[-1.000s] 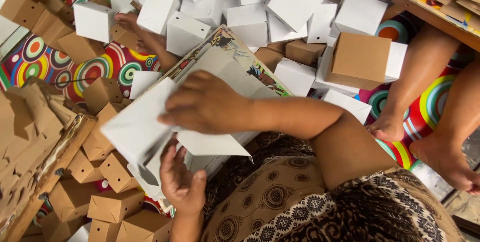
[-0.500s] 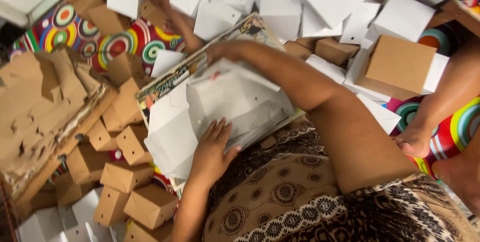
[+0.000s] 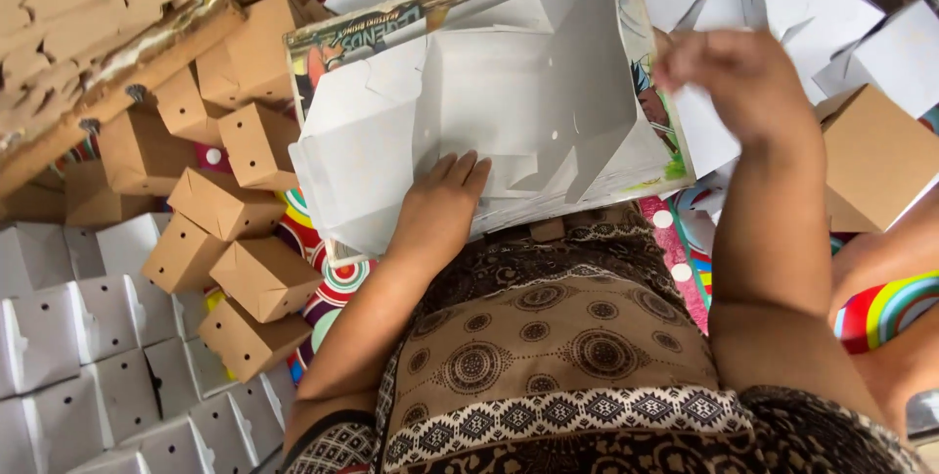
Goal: Assembling small white cardboard boxes by folding them and placing them into a larger container.
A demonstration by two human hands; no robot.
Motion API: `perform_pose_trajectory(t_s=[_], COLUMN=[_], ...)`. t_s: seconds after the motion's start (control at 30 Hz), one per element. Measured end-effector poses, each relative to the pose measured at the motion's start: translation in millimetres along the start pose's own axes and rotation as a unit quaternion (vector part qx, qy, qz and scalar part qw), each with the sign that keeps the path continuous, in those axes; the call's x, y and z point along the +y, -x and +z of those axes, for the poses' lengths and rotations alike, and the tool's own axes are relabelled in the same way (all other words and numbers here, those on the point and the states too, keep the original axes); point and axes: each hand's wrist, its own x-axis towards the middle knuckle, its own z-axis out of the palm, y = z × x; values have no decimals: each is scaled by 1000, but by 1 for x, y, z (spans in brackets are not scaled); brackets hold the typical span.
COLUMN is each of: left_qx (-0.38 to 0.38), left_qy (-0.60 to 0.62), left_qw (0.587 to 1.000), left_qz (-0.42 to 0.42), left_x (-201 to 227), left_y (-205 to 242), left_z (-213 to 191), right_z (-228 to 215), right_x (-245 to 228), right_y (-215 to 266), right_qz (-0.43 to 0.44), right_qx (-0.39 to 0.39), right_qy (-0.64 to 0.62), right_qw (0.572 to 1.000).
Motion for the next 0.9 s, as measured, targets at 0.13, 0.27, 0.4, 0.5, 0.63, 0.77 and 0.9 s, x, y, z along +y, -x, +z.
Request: perform_pose_trajectory(t_s=[0.13,0.27,0.4,0.5,0.63,0.77,0.9], left_qx=[22,-116,-122,-141,-206,-244,-259], left_qy=[-52,9,9,36,157,214,232], left_qw=[998,993,992,989,965,944,936], left_qz=[13,20,24,35,44,58,49], left_x=[4,-6,-6,1,12,26,31], left_y=[-9,-17,-24,-32,-36,-37,-38], left_z=[4,13,3,-25,-68,-106,-114], right_z=[3,72,119,129,124,125,121], right_x=[44,-15,-14,4,-16,-32,-42], right_y=[61,79,81,72,57,53,44], right_qz=[97,70,-72,-193,-255,-290,-330], right_qx=[-265,-276,-96,42,180,164,142], right_qy=[-96,42,155,252,301,286,334], right_qw=[955,958,981,948,901,899,871])
